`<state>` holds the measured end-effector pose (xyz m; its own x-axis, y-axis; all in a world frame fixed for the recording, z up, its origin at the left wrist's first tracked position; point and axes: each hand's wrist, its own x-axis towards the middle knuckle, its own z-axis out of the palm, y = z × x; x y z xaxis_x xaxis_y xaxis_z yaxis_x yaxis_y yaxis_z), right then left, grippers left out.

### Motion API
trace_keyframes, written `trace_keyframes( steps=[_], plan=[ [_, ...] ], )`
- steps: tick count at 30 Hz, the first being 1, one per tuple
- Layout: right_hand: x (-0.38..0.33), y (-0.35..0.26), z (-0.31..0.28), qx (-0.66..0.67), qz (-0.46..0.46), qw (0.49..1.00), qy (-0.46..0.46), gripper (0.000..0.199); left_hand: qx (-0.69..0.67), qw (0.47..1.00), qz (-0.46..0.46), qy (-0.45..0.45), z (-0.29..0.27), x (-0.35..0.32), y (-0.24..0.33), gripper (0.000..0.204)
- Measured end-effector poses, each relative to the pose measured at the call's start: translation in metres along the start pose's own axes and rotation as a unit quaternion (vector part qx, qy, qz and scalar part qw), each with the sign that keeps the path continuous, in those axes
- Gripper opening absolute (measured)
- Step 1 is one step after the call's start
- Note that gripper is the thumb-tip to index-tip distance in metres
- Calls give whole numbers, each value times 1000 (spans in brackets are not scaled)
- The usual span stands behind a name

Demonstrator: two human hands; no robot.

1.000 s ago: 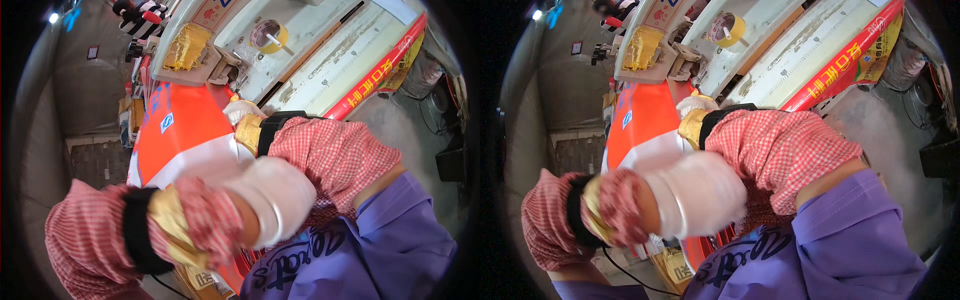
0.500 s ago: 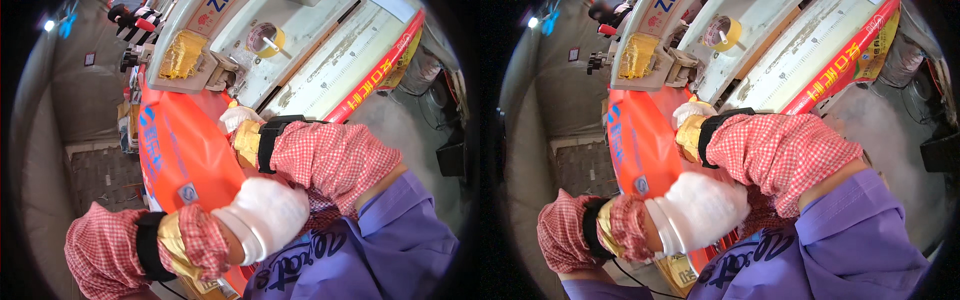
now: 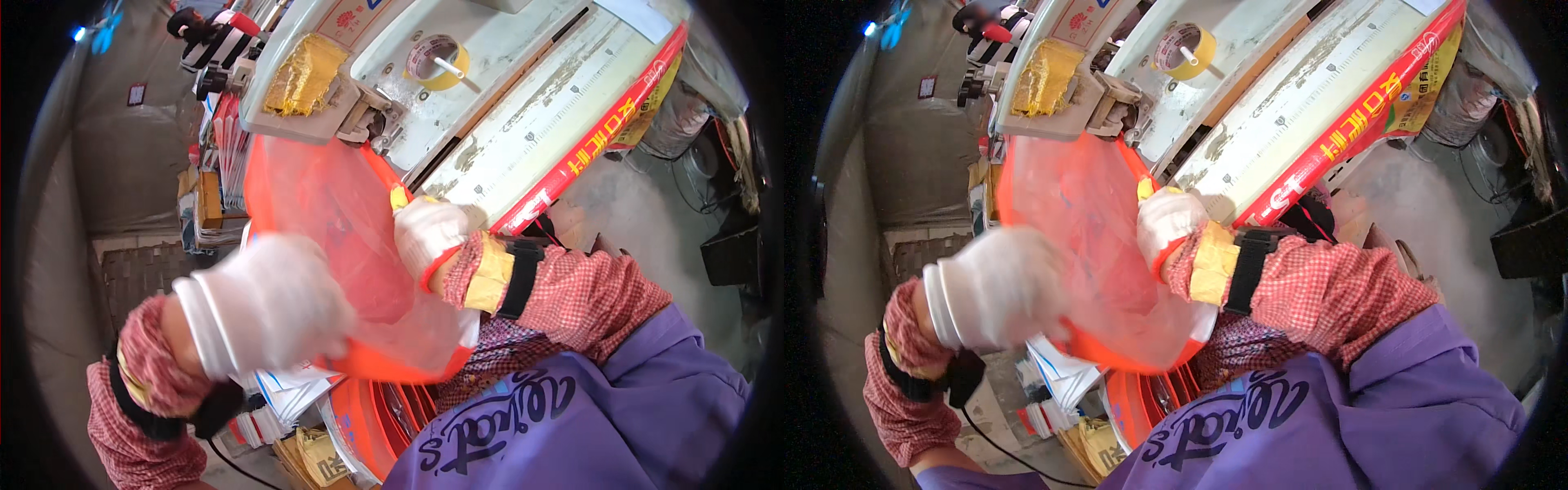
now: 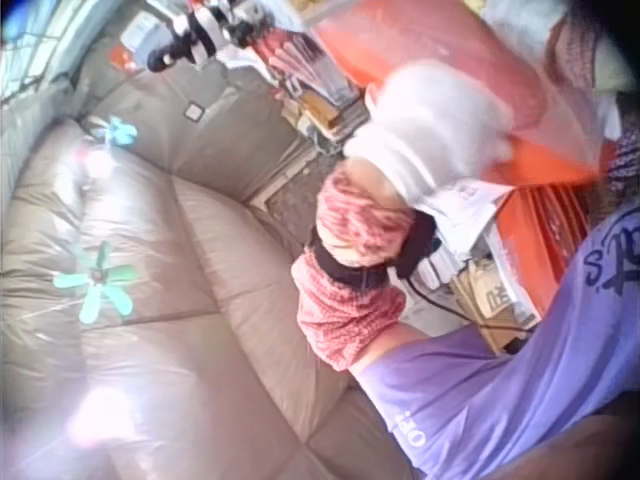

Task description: Inserting inner plastic liners into industrial woven bags and stacking them.

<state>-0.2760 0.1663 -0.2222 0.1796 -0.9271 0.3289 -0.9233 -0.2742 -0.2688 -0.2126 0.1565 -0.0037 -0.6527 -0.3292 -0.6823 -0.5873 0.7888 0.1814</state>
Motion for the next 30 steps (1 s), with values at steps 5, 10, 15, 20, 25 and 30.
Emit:
trace_keyframes(
  steps=[5, 10, 15, 20, 25, 30],
  plan=[
    [20, 13, 7, 188, -79, 979, -17, 17, -111, 993, 44, -27, 20, 54, 51, 16],
    [34, -28, 35, -11, -7, 1000, -27, 15, -110, 993, 32, 18, 50, 98, 48, 22],
    [27, 24, -30, 322, -189, 914, -161, 18, 18, 977, -161, 139, 12, 67, -24, 22],
    [-3, 43, -30, 249, -20, 909, -334, 30, -85, 971, 4, -224, 185, 43, -82, 18],
    [-23, 67, -18, 344, -29, 921, -181, 53, -201, 957, -200, 63, 124, 28, -37, 19],
    [39, 63, 4, 412, 11, 847, -335, 48, -161, 909, -207, 323, 123, 37, -48, 21]
  ],
)
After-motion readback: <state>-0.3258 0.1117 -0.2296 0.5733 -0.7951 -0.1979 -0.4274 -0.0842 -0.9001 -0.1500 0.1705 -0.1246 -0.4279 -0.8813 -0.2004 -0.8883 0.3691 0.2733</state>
